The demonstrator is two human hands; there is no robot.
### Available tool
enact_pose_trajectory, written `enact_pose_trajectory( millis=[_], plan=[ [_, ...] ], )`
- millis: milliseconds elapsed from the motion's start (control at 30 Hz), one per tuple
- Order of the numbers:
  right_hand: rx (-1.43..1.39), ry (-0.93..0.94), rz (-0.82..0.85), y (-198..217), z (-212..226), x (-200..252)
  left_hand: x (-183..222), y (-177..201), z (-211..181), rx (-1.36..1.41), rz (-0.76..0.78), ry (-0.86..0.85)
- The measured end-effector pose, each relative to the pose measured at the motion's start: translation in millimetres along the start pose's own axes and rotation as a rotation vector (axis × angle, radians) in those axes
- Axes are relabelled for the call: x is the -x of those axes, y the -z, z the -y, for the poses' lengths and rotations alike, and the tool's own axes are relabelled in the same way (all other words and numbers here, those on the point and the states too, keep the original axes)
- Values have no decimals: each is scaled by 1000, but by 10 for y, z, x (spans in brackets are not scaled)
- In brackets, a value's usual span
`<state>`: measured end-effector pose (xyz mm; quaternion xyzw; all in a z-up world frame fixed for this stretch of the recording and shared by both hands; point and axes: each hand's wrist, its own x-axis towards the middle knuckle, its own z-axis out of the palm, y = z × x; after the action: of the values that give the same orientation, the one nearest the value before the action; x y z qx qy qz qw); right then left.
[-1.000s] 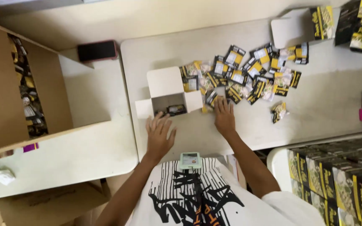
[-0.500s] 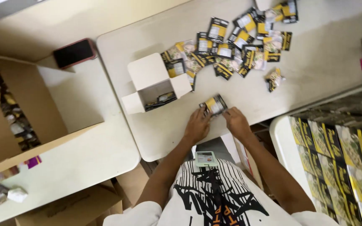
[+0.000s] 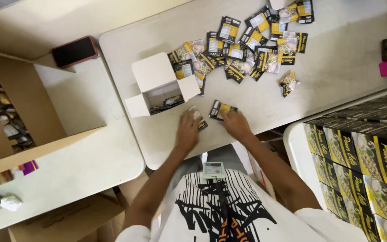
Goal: The person places small packaged battery packs into a white cardboard box by hand, tapes the box shut using a pink tape dispenser, and places the sealed box onto a stack of similar boxes.
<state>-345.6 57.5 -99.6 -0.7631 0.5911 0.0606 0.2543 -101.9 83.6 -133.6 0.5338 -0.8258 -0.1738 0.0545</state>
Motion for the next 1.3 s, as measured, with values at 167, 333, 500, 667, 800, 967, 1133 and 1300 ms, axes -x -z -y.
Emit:
enact_pose_trajectory(
  millis=[167, 333, 500, 667, 800, 967, 1133, 1300],
  plan=[
    [-50, -111, -70, -151, 60, -37, -29, -238, -180, 65, -75, 85],
    [-14, 143, -489, -58, 105, 34, 31, -130, -65, -53, 85, 99],
    [-89, 83, -312, -530, 128, 223, 200, -156, -8, 37, 95, 65],
    [-112, 22, -441, -365, 355, 274, 193, -138, -56, -54, 94, 93],
    [-26, -26, -431, -594, 301, 62, 266, -392, 20, -143, -131, 88],
    [64, 82, -251, -716, 269, 224, 477, 514, -233, -33, 363, 106],
    [41, 206, -85, -392, 570, 541, 1121, -284, 150, -348, 250, -112],
    [369, 223, 98, -745, 611, 610, 1387, -383, 359, 121, -67, -115]
  ],
)
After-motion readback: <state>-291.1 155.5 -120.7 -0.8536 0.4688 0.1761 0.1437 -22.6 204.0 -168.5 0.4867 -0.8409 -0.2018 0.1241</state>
